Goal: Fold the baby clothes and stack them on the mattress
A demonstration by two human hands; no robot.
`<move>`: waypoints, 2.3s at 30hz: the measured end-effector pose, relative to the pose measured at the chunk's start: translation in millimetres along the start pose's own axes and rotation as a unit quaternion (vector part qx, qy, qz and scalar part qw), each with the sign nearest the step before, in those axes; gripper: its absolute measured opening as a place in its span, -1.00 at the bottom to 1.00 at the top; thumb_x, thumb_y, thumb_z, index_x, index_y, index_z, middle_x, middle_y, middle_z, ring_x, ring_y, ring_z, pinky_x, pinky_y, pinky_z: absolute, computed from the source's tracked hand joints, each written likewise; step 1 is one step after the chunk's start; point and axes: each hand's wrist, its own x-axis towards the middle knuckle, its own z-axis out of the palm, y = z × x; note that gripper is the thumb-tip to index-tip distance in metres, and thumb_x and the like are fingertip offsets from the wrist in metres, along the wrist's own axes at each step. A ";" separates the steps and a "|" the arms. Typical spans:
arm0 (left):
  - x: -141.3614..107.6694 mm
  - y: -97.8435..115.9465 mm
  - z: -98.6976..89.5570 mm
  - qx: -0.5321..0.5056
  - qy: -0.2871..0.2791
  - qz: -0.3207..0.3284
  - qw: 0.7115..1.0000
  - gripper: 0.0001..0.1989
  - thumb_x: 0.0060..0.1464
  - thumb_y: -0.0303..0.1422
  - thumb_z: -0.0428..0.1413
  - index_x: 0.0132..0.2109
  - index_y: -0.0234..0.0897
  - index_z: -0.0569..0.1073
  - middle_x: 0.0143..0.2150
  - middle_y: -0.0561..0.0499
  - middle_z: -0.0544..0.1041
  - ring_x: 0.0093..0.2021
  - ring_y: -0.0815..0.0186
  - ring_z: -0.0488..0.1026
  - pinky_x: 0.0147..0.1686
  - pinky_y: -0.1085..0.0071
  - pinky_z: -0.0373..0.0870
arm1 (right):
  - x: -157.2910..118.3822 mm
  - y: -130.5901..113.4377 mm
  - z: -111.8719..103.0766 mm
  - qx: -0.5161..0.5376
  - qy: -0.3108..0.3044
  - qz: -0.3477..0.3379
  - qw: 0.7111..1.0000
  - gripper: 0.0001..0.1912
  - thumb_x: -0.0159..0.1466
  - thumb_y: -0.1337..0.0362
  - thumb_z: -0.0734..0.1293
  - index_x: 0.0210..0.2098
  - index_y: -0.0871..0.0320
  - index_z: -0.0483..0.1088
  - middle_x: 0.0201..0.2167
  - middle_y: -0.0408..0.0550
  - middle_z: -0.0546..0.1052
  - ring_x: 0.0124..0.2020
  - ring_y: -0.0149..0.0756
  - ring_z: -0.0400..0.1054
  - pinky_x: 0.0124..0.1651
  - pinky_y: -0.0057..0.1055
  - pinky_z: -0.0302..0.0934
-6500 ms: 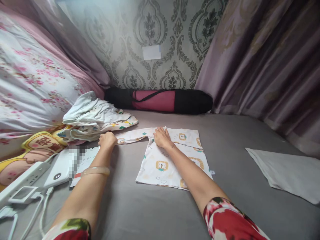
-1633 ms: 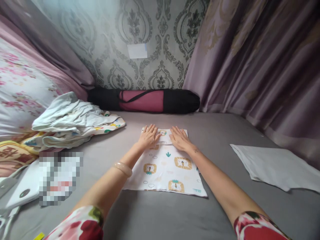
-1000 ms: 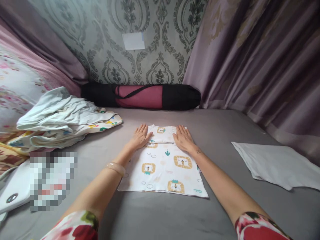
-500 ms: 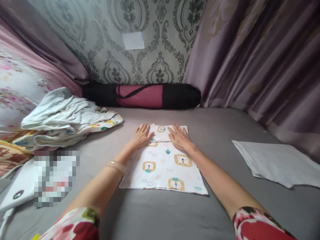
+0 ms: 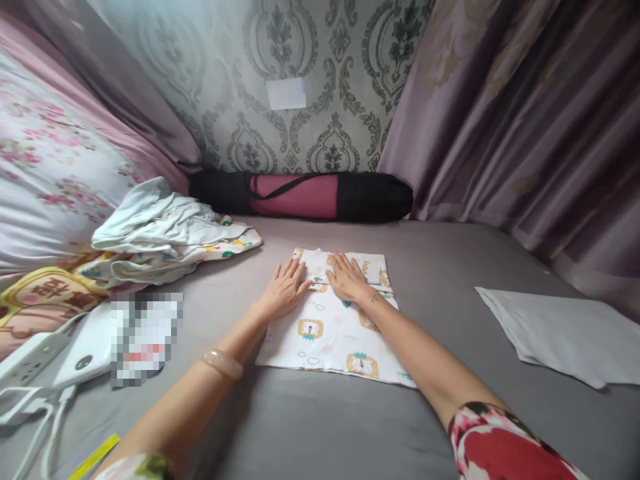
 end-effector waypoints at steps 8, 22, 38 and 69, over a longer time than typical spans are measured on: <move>-20.8 -15.1 8.9 -0.106 0.057 -0.030 0.992 -0.27 0.23 -0.01 -0.15 0.35 -0.44 0.03 0.40 -0.33 0.02 0.40 0.03 -0.06 0.32 0.04 -0.05 | 10.9 -19.9 2.2 0.006 0.012 -0.006 1.000 -0.34 0.39 0.13 -0.07 0.38 0.38 -0.11 0.42 0.08 -0.13 0.42 -0.17 -0.32 0.39 -0.13 -0.46; -20.4 -19.7 12.2 -0.189 0.130 -0.050 0.972 -0.28 0.04 -0.25 0.01 0.29 -0.53 0.08 0.29 -0.41 0.18 0.31 -0.04 0.12 0.27 0.01 0.08 | 40.4 -63.8 18.2 0.004 -0.005 -0.034 0.999 -0.34 0.39 0.14 -0.11 0.39 0.34 -0.14 0.42 0.04 -0.09 0.42 -0.20 -0.31 0.39 -0.16 -0.45; -20.3 -20.2 9.5 -0.183 0.139 -0.055 0.972 -0.32 0.04 -0.39 -0.10 0.32 -0.51 0.04 0.31 -0.36 0.17 0.32 0.01 0.11 0.28 0.02 0.06 | 71.5 -100.2 29.2 0.036 -0.018 -0.055 0.998 -0.37 0.40 0.16 -0.08 0.36 0.40 -0.04 0.41 0.12 -0.09 0.41 -0.17 -0.27 0.38 -0.14 -0.41; -86.2 39.8 -35.5 -0.084 -0.064 0.273 0.956 -0.58 0.27 -0.13 -0.09 0.18 -0.19 0.33 0.22 -0.16 0.32 0.20 0.13 0.28 0.16 0.21 0.25 | -204.0 32.7 -28.6 0.133 -0.039 -0.121 0.983 -0.48 0.37 0.11 0.14 0.28 0.09 0.21 0.36 -0.02 0.10 0.38 -0.18 -0.11 0.38 -0.13 -0.17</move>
